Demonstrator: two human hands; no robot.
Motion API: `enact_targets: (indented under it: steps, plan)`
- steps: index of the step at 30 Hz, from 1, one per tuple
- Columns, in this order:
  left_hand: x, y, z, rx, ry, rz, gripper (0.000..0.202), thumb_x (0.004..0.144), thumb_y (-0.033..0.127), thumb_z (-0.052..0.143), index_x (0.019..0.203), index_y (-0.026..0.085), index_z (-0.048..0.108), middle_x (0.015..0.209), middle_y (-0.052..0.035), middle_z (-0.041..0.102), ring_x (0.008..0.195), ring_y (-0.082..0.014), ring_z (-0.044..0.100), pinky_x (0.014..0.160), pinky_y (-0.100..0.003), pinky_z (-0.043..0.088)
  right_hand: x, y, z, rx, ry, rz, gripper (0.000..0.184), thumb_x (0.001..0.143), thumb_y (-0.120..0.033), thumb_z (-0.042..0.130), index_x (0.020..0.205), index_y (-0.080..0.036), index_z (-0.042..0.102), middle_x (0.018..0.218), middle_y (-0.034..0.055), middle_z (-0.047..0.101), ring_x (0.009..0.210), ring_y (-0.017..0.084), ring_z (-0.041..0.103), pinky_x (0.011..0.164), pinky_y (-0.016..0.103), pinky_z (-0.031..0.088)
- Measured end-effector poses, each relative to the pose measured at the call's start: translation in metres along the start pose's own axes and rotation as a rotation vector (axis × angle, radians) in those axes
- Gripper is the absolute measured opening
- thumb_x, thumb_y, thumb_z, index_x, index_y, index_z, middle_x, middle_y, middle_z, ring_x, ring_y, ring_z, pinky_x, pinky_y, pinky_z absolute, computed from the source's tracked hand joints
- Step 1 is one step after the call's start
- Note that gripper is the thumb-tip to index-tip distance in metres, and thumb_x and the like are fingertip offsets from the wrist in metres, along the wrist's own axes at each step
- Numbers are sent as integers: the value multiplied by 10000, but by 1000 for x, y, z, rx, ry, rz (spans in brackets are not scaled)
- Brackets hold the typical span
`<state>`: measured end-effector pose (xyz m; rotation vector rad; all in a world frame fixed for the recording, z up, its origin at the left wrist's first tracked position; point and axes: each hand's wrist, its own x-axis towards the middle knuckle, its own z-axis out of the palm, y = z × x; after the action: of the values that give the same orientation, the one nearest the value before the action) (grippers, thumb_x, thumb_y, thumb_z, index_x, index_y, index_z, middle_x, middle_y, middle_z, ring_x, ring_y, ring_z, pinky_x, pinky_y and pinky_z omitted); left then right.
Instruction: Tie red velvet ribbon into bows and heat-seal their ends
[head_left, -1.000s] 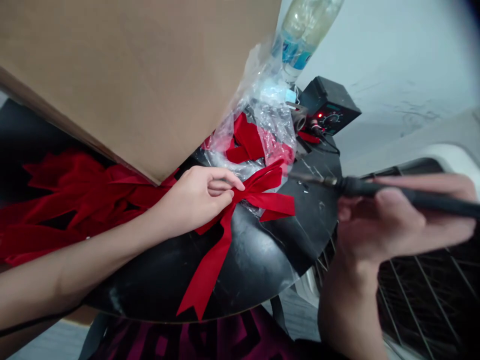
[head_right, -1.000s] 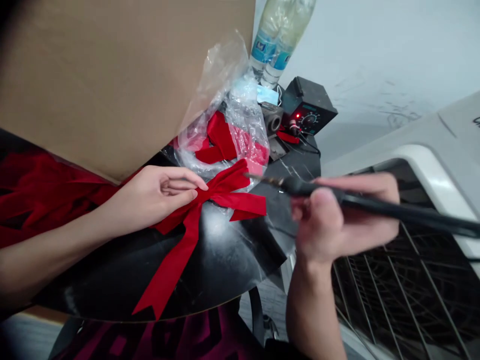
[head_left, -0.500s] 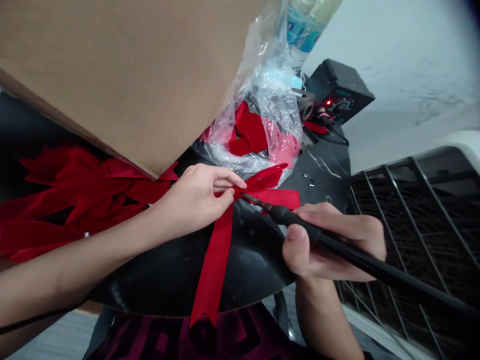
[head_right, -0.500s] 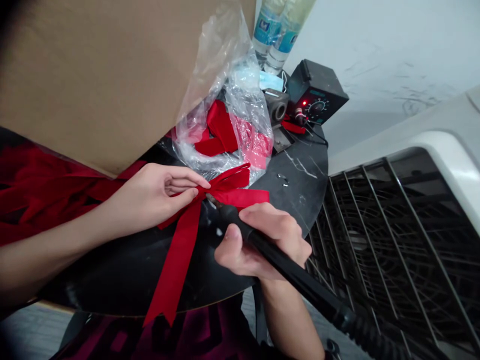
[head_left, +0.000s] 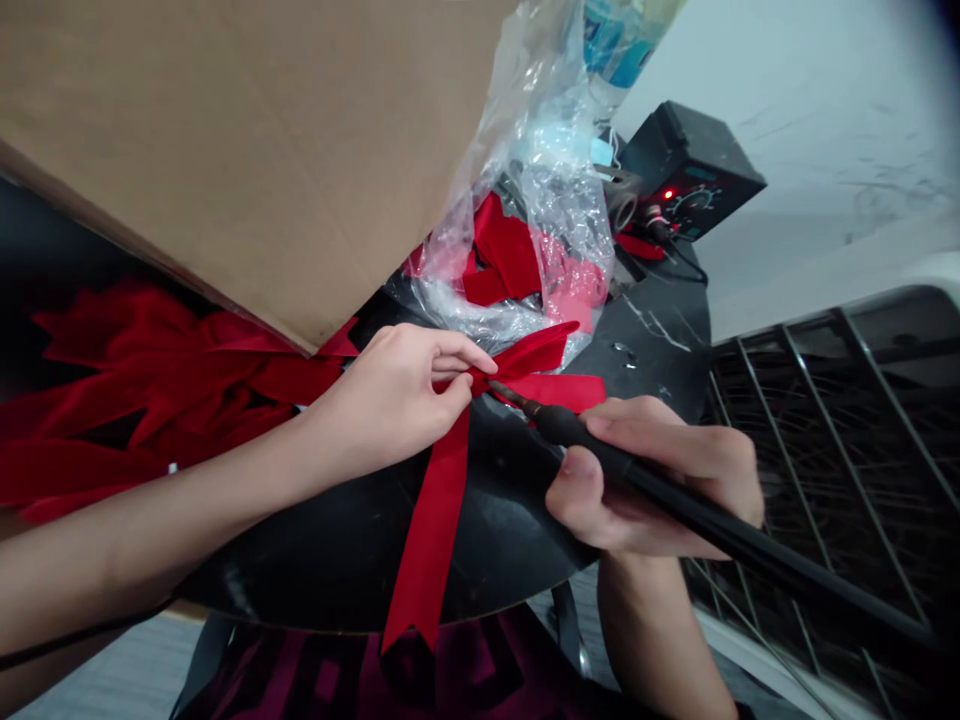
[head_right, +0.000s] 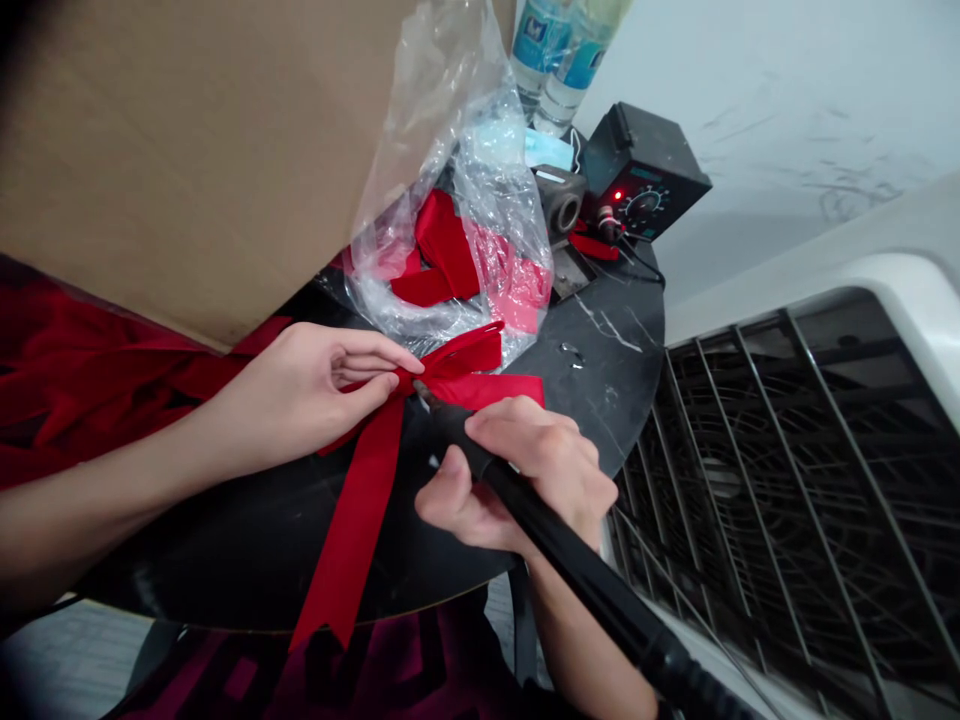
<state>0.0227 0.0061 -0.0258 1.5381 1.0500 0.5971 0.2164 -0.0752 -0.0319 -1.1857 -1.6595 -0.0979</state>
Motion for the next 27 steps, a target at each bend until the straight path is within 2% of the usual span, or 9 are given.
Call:
enact_targets:
  steps: [4,9,15,20,24,27]
  plan:
    - [0,-1,-1,-3,-4,0,219,868,153,661,1025,182,811,1111,-67,841,1037,-236,809,1004,-349,649,-2,3,1,43,-5,-26,201,784,-191,722,962,-272,679,665,-34,681,564,173,693,484,294,522]
    - [1,0,-1,-2,0,-6,221,862,146,666,1023,181,813,1112,-69,841,1049,-245,807,1009,-355,647,-2,3,-2,-94,-8,21,117,805,-296,754,887,-265,676,683,-36,719,567,158,692,497,288,508]
    - [1,-2,-2,5,3,11,224,861,140,665,1022,185,815,1080,-64,846,1041,-243,809,1014,-355,645,0,3,-2,14,-76,-23,208,781,-237,750,966,-253,656,704,-41,721,575,142,698,492,264,505]
    - [2,-2,-2,16,-1,8,218,865,143,661,1019,185,811,1073,-60,847,1033,-240,811,1007,-349,648,-2,2,-4,-88,-74,-9,167,809,-277,759,936,-245,654,702,-42,725,585,135,698,542,267,520]
    - [2,-2,-1,25,-7,5,220,869,146,659,1026,185,809,1059,-58,849,1029,-238,812,997,-338,650,-3,0,-5,-259,-75,59,136,885,-392,707,875,-268,654,640,-32,664,530,157,645,498,301,464]
    - [1,-2,-2,21,-6,11,216,870,148,663,1024,187,811,1062,-59,848,1032,-241,811,999,-341,649,-3,1,-4,-215,-93,36,143,864,-397,721,859,-272,652,646,-39,663,542,158,659,496,296,482]
